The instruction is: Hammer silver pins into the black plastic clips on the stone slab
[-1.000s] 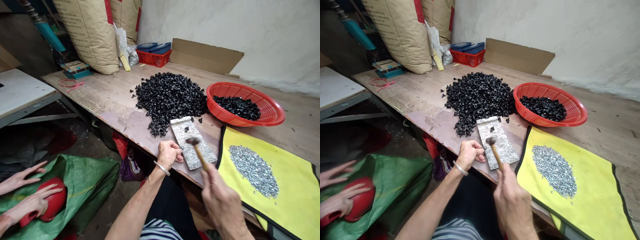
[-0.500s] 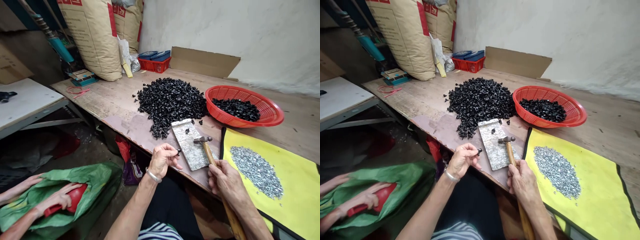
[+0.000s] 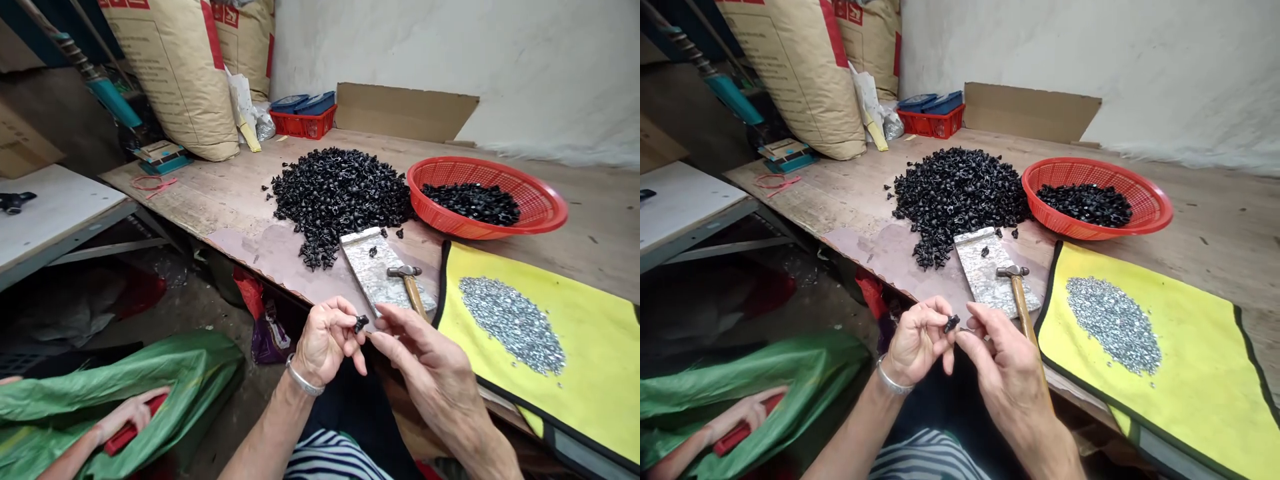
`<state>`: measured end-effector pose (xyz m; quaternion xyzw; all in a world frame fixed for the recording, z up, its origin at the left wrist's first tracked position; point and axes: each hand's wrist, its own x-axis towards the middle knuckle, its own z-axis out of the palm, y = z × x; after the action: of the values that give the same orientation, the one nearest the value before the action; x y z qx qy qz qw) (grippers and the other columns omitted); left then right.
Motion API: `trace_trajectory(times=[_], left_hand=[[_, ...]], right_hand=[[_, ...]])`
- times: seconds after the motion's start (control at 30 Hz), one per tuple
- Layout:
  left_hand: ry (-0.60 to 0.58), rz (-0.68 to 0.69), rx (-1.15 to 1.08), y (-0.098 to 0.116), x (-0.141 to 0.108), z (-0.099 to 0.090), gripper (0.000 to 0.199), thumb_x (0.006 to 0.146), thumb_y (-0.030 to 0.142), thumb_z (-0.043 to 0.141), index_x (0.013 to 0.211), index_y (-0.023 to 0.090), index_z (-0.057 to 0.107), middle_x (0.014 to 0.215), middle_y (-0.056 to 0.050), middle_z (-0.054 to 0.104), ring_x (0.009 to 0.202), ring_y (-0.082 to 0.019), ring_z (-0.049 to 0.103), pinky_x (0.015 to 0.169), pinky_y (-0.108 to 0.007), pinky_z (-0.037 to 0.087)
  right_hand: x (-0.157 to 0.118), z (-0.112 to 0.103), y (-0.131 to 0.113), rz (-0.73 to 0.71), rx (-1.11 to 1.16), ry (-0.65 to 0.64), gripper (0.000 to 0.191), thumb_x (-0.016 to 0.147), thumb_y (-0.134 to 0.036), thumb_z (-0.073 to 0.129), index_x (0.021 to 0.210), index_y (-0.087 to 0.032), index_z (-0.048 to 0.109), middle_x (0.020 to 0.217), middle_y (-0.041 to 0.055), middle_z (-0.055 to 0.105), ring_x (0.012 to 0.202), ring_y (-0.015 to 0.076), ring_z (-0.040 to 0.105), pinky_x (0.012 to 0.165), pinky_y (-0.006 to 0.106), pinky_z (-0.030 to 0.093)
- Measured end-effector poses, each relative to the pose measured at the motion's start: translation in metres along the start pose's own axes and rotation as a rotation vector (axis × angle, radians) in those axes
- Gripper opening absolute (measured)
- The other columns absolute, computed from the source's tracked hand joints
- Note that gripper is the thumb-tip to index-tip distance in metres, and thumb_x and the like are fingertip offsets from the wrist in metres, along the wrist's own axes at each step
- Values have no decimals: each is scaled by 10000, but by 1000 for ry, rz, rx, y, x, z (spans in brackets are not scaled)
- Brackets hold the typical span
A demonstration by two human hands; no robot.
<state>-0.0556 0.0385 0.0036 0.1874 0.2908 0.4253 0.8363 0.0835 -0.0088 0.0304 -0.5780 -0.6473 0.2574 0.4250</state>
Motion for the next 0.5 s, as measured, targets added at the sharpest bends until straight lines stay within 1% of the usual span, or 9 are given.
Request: trace_trajectory(times=[0.13, 0.27, 0.33, 0.4, 0.47, 0.5], left_hand=[[-21, 6, -8, -3, -1, -1, 32, 600, 106, 553, 595, 121, 525, 475, -22, 568, 317, -92, 423, 271, -283, 468], [0, -6, 19, -5, -3, -1, 82, 637, 157, 592, 594, 129, 528, 470, -7, 544, 324, -93, 427, 277, -276, 467], [23, -19, 81, -6, -6, 1, 136, 659, 194, 625, 585, 134, 529, 449, 10, 516, 312, -84, 412, 278, -255, 455], [55, -28, 158, -5, -8, 0, 179, 653, 212, 664, 558, 138, 532, 415, 26, 481, 299, -82, 410, 280, -231, 436], [69, -49, 208, -4, -7, -3, 219, 626, 230, 697, 517, 149, 525, 390, 32, 459, 299, -104, 441, 284, -232, 426], [62, -62, 234, -3, -5, -5, 235, 616, 241, 711, 503, 155, 524, 389, 26, 470, 307, -122, 469, 295, -239, 428]], right_hand=[[3, 13, 3, 8, 130, -47, 132, 861, -242, 522, 915, -186, 630, 787, 13, 609, 670, 119, 594, 634, 223, 488], [2, 14, 7, 30, 145, -63, 110, 866, -207, 506, 862, -181, 613, 752, 13, 593, 677, 120, 580, 647, 225, 475], [0, 12, 5, -10, 101, -65, 128, 867, -174, 477, 844, -178, 603, 752, 20, 587, 680, 120, 570, 640, 227, 465], [-1, 12, 1, -87, 17, -72, 165, 859, -138, 441, 809, -175, 593, 733, 24, 574, 667, 124, 555, 621, 233, 453], [0, 12, -1, -168, -61, -57, 194, 841, -118, 413, 756, -171, 579, 691, 25, 558, 633, 130, 543, 589, 240, 439], [0, 13, -1, -183, -63, -41, 191, 828, -119, 414, 738, -171, 575, 675, 23, 556, 604, 127, 538, 565, 236, 431]])
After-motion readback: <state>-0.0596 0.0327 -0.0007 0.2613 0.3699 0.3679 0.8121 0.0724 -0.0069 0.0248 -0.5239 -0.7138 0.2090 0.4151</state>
